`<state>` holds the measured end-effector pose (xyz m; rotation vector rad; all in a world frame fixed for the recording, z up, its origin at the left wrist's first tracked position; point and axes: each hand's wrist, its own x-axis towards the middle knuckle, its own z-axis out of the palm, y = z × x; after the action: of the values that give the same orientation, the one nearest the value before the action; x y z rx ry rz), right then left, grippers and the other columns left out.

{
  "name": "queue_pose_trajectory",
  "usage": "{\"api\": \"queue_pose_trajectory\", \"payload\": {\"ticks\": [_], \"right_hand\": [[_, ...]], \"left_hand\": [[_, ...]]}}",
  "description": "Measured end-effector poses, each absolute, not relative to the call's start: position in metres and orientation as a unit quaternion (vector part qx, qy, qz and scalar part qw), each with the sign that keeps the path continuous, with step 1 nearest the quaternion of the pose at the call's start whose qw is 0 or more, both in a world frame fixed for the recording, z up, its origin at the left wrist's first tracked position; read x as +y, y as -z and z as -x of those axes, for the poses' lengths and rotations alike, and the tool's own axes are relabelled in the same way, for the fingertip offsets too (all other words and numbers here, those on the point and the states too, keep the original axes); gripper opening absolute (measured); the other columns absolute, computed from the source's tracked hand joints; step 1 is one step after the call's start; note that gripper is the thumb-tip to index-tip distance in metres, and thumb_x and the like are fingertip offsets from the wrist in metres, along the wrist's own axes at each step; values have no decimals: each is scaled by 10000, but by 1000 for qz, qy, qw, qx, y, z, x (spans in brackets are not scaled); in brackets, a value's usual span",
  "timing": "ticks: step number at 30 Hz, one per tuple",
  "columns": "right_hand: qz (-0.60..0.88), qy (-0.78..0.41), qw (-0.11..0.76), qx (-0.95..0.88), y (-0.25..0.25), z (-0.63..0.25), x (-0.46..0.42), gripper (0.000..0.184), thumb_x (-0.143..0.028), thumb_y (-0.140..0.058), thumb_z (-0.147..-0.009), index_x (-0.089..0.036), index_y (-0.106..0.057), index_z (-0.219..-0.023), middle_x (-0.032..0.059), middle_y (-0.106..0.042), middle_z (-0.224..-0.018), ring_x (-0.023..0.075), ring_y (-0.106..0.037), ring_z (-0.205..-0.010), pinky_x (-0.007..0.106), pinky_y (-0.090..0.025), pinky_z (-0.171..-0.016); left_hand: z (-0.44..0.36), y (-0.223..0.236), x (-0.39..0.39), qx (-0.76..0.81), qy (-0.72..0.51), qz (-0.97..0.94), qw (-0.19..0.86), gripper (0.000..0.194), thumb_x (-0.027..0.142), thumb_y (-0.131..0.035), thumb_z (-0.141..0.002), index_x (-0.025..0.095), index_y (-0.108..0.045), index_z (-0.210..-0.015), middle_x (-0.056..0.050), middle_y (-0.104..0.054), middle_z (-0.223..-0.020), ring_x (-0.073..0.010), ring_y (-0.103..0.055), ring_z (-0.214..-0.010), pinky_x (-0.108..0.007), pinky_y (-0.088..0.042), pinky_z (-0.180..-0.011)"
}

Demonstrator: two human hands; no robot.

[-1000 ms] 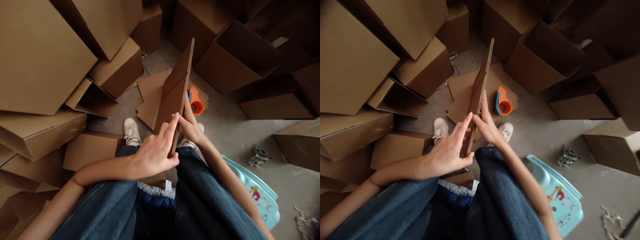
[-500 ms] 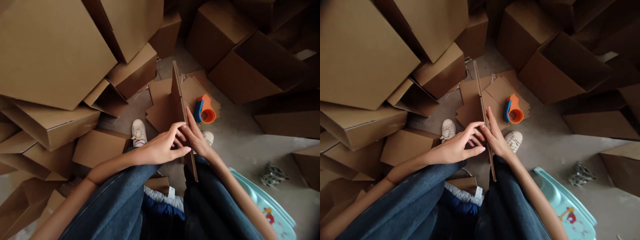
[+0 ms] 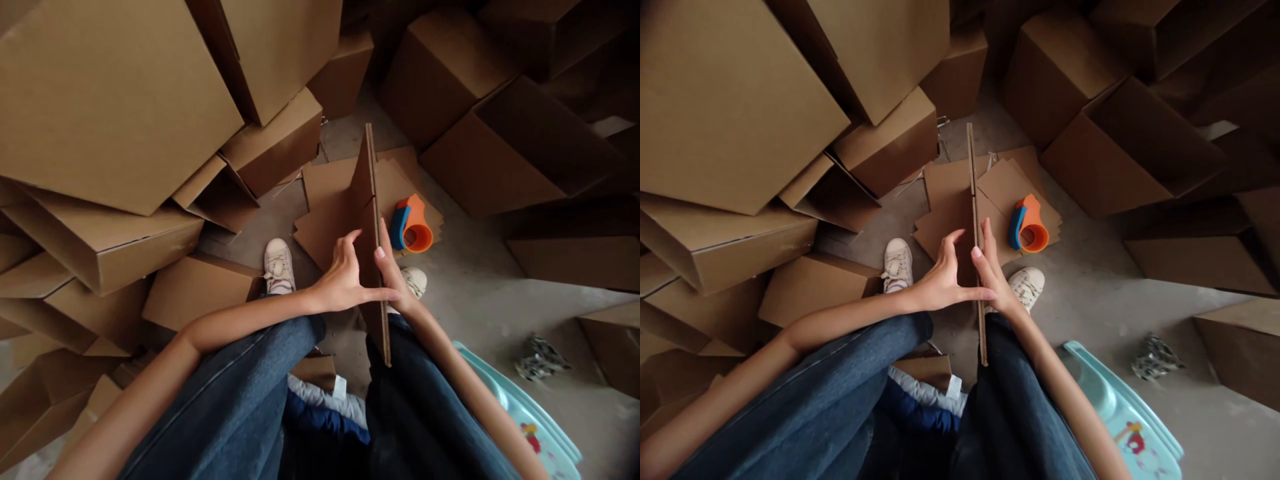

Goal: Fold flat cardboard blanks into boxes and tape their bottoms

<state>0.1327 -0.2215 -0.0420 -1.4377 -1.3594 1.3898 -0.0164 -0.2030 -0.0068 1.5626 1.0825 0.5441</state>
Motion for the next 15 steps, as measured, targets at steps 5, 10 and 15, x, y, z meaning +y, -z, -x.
{"api": "queue_pose_trajectory", "payload": {"ticks": [5,10,15], "right_hand": [[545,-544,349,-534,37,-139,-219,755,-682,-337,-953,-425,-17,-1587,-135,31,-1679,185,29,-1551,441,-38,-1279],[537,-531,373,-538,39,-145,-217,784,-673,-423,-928,-433,-71,-1585,-134,-32,-1681,225,-36,-1555,470,-75,-1282],[542,-476,415,-555,43,-149,-216,749,-656,-415,-934,-440,-107,-1582,-132,-90,-1677,253,-107,-1550,495,-139,-1281]], "left_hand": [[21,11,-195,459,-210,-658,560,1271,626,-885,-542,178,-140,-1469,-247,-261,-1487,-409,-246,-1453,-623,-241,-1188],[28,15,-189,451,-205,-655,570,1257,677,-867,-523,202,-184,-1466,-234,-284,-1476,-418,-287,-1426,-637,-280,-1162],[34,18,-181,447,-206,-667,559,1226,696,-858,-516,234,-235,-1466,-200,-324,-1457,-404,-294,-1419,-636,-278,-1163]]}}
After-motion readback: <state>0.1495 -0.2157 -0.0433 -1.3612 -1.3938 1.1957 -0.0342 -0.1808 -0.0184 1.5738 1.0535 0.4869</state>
